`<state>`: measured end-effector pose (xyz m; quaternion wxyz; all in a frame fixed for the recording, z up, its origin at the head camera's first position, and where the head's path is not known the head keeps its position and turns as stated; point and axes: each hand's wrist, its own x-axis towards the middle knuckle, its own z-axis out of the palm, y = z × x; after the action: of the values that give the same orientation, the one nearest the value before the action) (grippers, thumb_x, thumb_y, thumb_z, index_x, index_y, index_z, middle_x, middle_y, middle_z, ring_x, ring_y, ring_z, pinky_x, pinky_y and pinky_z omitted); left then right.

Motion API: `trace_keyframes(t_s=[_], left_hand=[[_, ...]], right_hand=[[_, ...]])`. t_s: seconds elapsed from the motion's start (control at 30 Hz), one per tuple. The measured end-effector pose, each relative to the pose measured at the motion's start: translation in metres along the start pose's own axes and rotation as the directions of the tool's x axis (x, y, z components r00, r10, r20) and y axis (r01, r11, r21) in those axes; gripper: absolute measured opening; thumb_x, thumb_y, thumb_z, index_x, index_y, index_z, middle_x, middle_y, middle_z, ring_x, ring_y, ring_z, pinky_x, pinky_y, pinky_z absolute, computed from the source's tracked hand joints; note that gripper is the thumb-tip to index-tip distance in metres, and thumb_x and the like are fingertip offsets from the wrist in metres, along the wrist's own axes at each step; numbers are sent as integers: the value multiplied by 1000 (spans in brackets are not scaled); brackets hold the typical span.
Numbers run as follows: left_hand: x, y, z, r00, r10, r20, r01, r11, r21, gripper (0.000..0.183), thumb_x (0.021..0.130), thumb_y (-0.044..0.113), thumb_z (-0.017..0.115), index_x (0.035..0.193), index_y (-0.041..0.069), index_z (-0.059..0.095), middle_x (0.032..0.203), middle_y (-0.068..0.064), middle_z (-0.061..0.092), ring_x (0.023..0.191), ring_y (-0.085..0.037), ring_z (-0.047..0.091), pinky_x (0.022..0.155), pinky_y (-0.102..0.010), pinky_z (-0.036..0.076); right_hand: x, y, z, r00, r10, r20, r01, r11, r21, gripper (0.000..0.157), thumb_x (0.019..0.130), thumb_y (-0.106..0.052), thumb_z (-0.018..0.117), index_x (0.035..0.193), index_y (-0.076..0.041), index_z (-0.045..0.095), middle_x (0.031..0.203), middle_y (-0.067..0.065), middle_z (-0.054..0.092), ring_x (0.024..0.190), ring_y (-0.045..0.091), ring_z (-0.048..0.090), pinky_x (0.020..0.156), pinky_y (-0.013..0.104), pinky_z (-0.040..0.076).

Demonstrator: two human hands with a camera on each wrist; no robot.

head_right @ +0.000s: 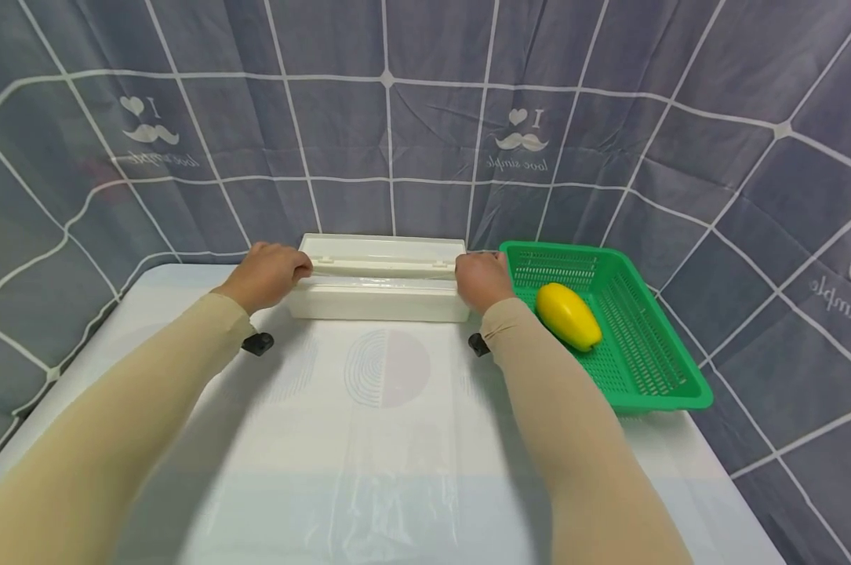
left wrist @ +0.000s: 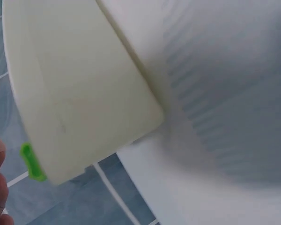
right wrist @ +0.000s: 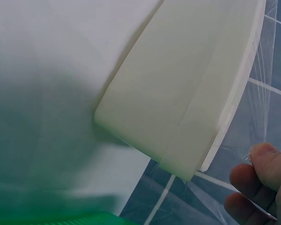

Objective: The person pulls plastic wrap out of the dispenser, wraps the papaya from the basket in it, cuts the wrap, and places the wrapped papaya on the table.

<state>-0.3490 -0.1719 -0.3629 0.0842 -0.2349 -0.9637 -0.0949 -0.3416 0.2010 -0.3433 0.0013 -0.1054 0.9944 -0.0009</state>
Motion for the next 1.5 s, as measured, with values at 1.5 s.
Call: trace_keyframes(t_s=[1.5], left_hand=[[-13,19,-40,965,-71,-254,80,996,28,20,107,20,60,114,13,78,111,-12,78,106,-39,67,109,-58,37]], right_hand=[[-24,10,-30,986,15,-164,6,992,126,27,110,-12,52,131,-3,66,128,18,70,122,38,62,121,59,31]])
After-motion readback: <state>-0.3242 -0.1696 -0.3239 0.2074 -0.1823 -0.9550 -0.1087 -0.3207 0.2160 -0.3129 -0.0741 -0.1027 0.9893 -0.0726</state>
